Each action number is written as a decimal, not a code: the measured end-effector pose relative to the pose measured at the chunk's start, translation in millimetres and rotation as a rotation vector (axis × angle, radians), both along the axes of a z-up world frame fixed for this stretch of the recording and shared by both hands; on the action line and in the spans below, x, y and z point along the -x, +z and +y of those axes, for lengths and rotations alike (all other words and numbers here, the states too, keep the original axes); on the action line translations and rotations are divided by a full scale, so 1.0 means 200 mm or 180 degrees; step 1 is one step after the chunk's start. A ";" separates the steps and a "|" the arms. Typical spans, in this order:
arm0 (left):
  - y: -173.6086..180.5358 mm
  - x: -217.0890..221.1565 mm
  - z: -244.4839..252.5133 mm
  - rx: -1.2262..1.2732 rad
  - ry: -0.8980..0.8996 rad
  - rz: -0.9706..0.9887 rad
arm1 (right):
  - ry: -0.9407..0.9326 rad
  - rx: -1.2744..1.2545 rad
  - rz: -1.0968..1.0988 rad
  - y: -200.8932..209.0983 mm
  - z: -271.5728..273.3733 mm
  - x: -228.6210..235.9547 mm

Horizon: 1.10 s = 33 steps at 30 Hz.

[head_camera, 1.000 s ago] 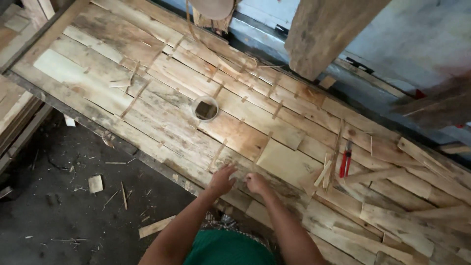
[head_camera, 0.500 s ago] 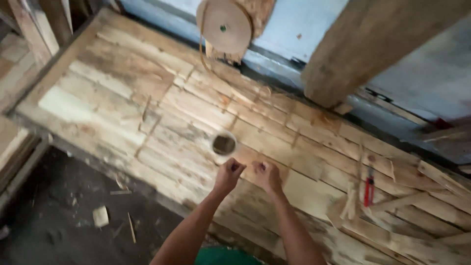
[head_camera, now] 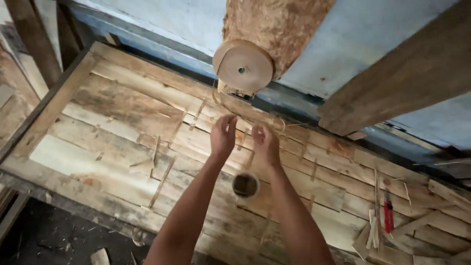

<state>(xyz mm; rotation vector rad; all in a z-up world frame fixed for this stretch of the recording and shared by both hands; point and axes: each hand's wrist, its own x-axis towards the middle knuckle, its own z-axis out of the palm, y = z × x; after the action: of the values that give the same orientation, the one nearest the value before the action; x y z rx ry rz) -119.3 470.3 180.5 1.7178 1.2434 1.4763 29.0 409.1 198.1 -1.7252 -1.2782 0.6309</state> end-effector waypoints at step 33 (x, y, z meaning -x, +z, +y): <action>0.37 -0.36 0.66 -0.0624 0.0050 0.1637 | -0.0088 -0.1740 -0.1100 0.29 0.79 -0.25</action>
<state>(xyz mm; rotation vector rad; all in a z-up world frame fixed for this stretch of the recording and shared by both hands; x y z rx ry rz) -47.9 603.3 253.8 2.3238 1.3954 1.2350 79.6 566.2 255.8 -1.4173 -1.4888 -0.0510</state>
